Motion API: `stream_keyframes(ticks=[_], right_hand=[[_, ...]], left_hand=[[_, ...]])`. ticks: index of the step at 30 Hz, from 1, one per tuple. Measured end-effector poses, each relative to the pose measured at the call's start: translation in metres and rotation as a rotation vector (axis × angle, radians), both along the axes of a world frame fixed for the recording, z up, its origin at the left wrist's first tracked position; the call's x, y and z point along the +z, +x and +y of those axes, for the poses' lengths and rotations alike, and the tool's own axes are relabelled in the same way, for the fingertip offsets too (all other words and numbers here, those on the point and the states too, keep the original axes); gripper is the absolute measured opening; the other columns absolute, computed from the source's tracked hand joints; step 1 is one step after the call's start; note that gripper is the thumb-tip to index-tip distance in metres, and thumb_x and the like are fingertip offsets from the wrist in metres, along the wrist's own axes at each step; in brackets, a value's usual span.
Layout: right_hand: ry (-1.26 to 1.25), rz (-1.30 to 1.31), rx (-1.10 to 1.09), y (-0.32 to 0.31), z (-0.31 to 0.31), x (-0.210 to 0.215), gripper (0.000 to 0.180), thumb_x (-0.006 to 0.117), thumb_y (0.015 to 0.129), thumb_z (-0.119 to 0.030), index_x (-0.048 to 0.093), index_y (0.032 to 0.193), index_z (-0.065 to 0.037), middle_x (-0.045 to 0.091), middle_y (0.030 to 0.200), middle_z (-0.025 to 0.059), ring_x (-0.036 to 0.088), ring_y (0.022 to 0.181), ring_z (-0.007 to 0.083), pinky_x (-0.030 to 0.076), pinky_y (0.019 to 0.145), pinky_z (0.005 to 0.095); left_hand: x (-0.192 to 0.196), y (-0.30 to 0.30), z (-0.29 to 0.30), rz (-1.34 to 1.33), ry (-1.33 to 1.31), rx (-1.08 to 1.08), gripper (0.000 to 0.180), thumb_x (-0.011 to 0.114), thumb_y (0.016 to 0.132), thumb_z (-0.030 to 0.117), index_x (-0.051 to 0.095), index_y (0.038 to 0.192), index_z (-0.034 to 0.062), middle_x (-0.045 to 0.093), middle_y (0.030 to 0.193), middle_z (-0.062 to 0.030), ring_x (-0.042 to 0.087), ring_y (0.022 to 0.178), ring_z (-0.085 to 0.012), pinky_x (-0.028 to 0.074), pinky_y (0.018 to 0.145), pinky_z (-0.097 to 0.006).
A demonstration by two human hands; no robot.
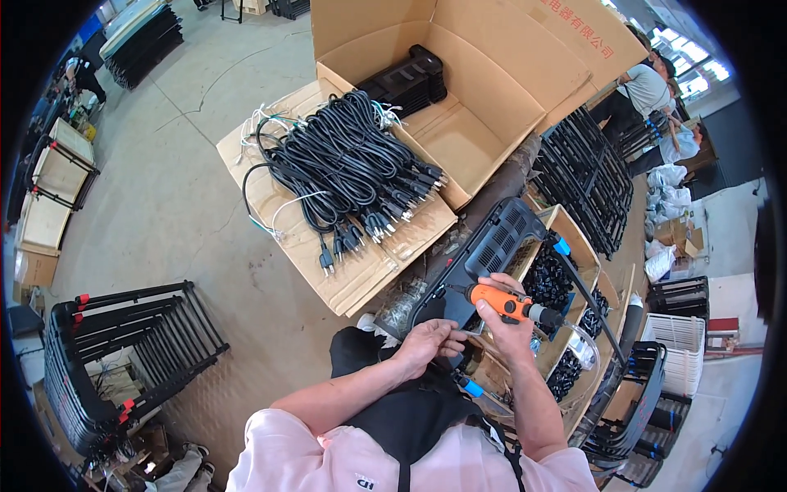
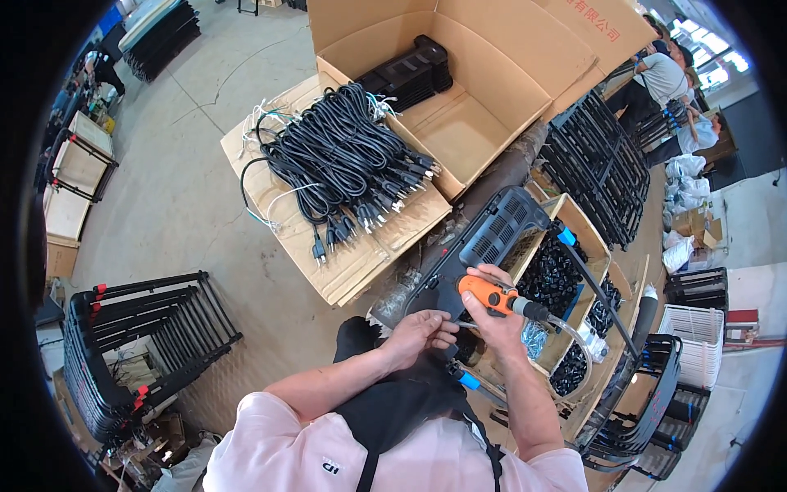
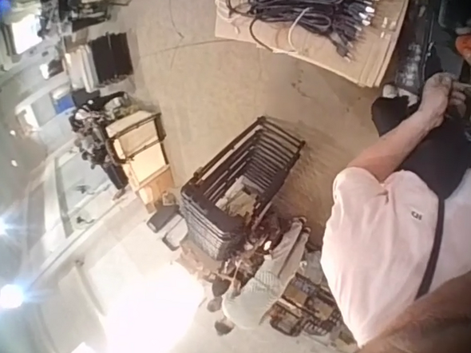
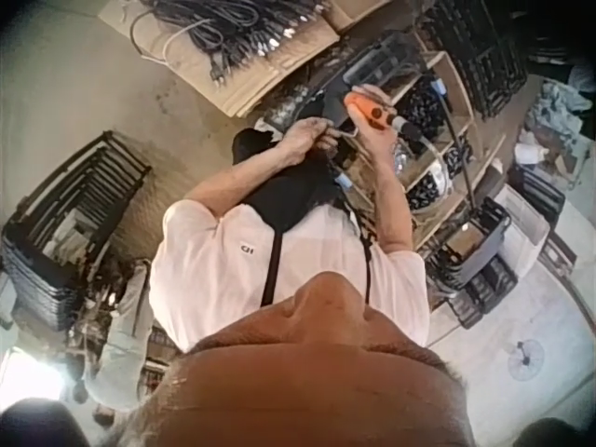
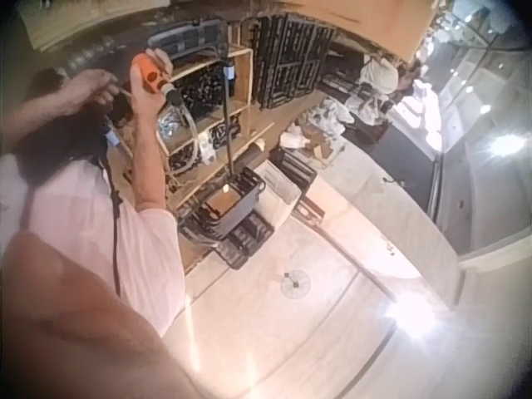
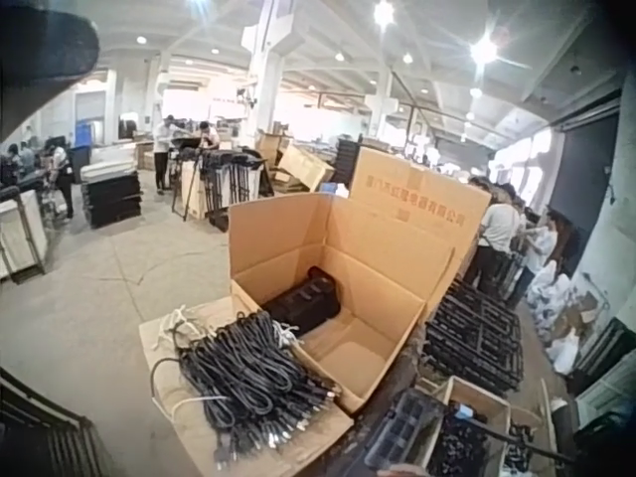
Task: Assemble components of a metal frame using fasteners and an electric screwdriver.
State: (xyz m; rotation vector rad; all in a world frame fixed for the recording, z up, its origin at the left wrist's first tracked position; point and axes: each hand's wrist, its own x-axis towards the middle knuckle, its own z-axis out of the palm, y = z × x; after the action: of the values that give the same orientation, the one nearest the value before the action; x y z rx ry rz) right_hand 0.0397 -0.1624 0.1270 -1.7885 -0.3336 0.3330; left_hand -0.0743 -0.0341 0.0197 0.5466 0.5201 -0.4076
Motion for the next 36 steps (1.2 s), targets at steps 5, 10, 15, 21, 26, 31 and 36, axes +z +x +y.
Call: stream_keyframes(ticks=[5, 10, 15, 21, 26, 31, 36], right_hand=[[-0.033, 0.02, 0.02, 0.003, 0.011, 0.008, 0.049, 0.077, 0.09, 0.0, 0.057, 0.135, 0.001, 0.069, 0.13, 0.0152, 0.068, 0.118, 0.021, 0.055, 0.105, 0.0352], [-0.065, -0.072, 0.111, 0.011, 0.017, -0.005, 0.04, 0.078, 0.091, -0.001, 0.061, 0.127, 0.002, 0.069, 0.129, 0.0154, 0.067, 0.117, 0.0198, 0.055, 0.103, 0.0338], [-0.042, -0.056, 0.115, 0.013, 0.018, -0.008, 0.038, 0.078, 0.091, -0.001, 0.062, 0.126, 0.002, 0.068, 0.127, 0.013, 0.068, 0.114, 0.0183, 0.055, 0.101, 0.0327], [-0.038, -0.015, 0.079, 0.001, 0.01, 0.009, 0.052, 0.078, 0.091, -0.001, 0.055, 0.138, 0.002, 0.069, 0.13, 0.0145, 0.068, 0.117, 0.0198, 0.055, 0.103, 0.0334], [0.084, 0.096, 0.0, -0.028, -0.017, 0.029, 0.056, 0.078, 0.089, -0.001, 0.054, 0.139, 0.001, 0.07, 0.132, 0.0183, 0.068, 0.121, 0.0243, 0.054, 0.108, 0.0392], [0.113, 0.098, -0.028, -0.037, -0.024, 0.02, 0.054, 0.077, 0.089, -0.001, 0.054, 0.138, 0.002, 0.07, 0.132, 0.0194, 0.068, 0.121, 0.0253, 0.053, 0.109, 0.0407], [0.101, 0.128, -0.048, -0.04, -0.029, 0.02, 0.055, 0.078, 0.088, -0.002, 0.054, 0.138, 0.002, 0.07, 0.132, 0.0194, 0.067, 0.122, 0.0251, 0.053, 0.11, 0.0402]], left_hand=[[-0.002, -0.002, 0.008, 0.022, -0.038, 0.007, 0.028, 0.052, 0.114, 0.029, 0.065, 0.119, 0.0038, 0.076, 0.108, -0.0102, 0.074, 0.085, -0.0159, 0.061, 0.07, -0.028], [-0.007, 0.0, 0.009, 0.097, -0.152, 0.072, 0.029, 0.055, 0.113, 0.03, 0.067, 0.121, 0.0054, 0.077, 0.1, -0.0055, 0.073, 0.076, -0.0128, 0.059, 0.064, -0.025], [-0.016, 0.003, 0.003, 0.114, -0.192, 0.172, 0.031, 0.057, 0.111, 0.033, 0.068, 0.12, 0.0058, 0.076, 0.096, -0.0032, 0.071, 0.073, -0.0117, 0.058, 0.061, -0.024], [-0.013, 0.007, 0.007, 0.16, -0.151, 0.26, 0.033, 0.058, 0.111, 0.035, 0.069, 0.119, 0.0059, 0.075, 0.093, -0.0023, 0.069, 0.071, -0.0113, 0.057, 0.061, -0.025], [0.0, 0.013, 0.008, 0.249, -0.287, 0.309, 0.033, 0.056, 0.111, 0.039, 0.067, 0.11, 0.0082, 0.064, 0.082, 0.0021, 0.058, 0.071, -0.0123, 0.05, 0.067, -0.027], [-0.005, 0.013, 0.004, 0.246, -0.316, 0.305, 0.032, 0.057, 0.111, 0.039, 0.066, 0.107, 0.0093, 0.063, 0.08, 0.0025, 0.058, 0.072, -0.0126, 0.05, 0.068, -0.027], [-0.011, 0.011, 0.001, 0.187, -0.378, 0.327, 0.03, 0.057, 0.111, 0.035, 0.068, 0.111, 0.0079, 0.068, 0.082, 0.0001, 0.064, 0.07, -0.0142, 0.054, 0.067, -0.029]])
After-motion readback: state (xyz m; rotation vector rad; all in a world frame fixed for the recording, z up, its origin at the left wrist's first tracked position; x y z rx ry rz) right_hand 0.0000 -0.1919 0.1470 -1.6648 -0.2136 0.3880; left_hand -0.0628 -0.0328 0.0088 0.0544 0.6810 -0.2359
